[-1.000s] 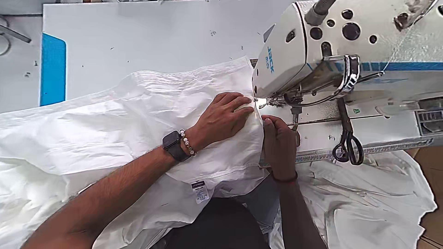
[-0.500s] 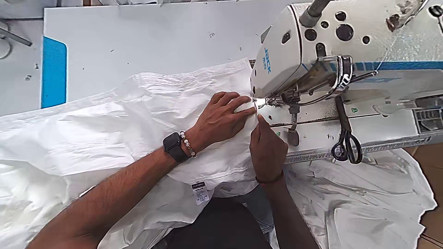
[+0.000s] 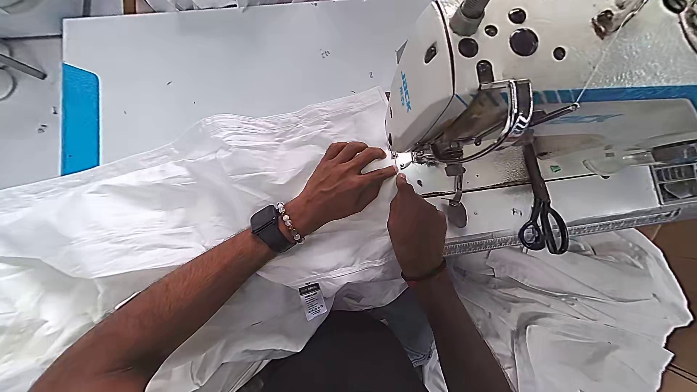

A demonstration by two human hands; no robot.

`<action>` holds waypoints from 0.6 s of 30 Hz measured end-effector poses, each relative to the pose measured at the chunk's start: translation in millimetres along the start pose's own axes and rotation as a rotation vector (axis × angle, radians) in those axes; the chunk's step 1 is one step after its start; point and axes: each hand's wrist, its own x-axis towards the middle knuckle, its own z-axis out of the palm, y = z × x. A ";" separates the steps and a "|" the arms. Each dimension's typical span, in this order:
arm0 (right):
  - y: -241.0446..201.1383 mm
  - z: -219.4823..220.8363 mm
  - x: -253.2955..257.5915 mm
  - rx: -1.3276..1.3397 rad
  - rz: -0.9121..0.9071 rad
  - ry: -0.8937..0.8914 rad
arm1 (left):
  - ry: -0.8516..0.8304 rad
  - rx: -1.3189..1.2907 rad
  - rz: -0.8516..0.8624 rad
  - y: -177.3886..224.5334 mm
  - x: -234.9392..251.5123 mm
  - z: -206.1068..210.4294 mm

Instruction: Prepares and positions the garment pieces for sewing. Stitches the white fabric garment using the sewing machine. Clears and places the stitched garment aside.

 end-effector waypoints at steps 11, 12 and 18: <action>20.7 -9.7 4.3 0.384 0.134 -0.056 | -0.020 -0.121 -0.024 8.6 3.0 -10.0; 26.4 -12.0 3.9 0.505 0.201 -0.092 | -0.009 -0.152 -0.065 10.5 1.2 -9.8; 23.0 -6.7 3.4 0.534 0.279 -0.065 | 0.005 -0.075 -0.056 9.5 -2.0 -4.8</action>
